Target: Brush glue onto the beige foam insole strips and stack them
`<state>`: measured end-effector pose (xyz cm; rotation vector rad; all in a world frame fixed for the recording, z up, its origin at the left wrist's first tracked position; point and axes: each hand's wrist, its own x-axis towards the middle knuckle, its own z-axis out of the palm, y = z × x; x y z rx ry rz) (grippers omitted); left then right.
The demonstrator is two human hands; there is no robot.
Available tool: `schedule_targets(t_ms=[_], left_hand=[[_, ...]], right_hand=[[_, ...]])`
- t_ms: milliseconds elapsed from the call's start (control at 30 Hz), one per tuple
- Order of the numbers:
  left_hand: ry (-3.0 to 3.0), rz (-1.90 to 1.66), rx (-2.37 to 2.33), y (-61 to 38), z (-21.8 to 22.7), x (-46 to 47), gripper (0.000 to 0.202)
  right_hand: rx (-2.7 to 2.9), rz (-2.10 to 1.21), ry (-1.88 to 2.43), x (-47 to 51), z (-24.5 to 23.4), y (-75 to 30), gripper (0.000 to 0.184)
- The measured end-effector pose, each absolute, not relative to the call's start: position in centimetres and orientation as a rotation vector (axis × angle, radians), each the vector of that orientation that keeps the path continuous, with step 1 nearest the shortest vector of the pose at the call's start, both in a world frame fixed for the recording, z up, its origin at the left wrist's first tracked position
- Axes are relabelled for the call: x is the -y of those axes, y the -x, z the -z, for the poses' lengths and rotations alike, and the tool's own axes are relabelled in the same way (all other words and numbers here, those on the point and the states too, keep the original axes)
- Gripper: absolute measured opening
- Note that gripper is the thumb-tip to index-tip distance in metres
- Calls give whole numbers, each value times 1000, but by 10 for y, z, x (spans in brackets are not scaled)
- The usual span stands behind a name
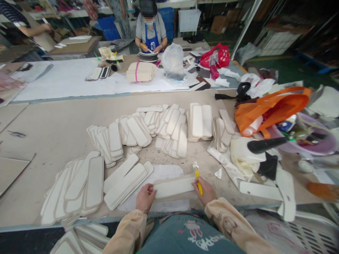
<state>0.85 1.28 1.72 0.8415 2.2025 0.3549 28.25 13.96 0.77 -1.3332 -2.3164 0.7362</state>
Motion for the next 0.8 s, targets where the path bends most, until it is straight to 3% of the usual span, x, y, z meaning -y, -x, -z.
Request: schedule_targets(t_ms=[800], left_hand=[[-910, -261, -2215, -9, -22, -20, 22]], right_hand=[[2275, -706, 1362, -150, 10, -283, 4]])
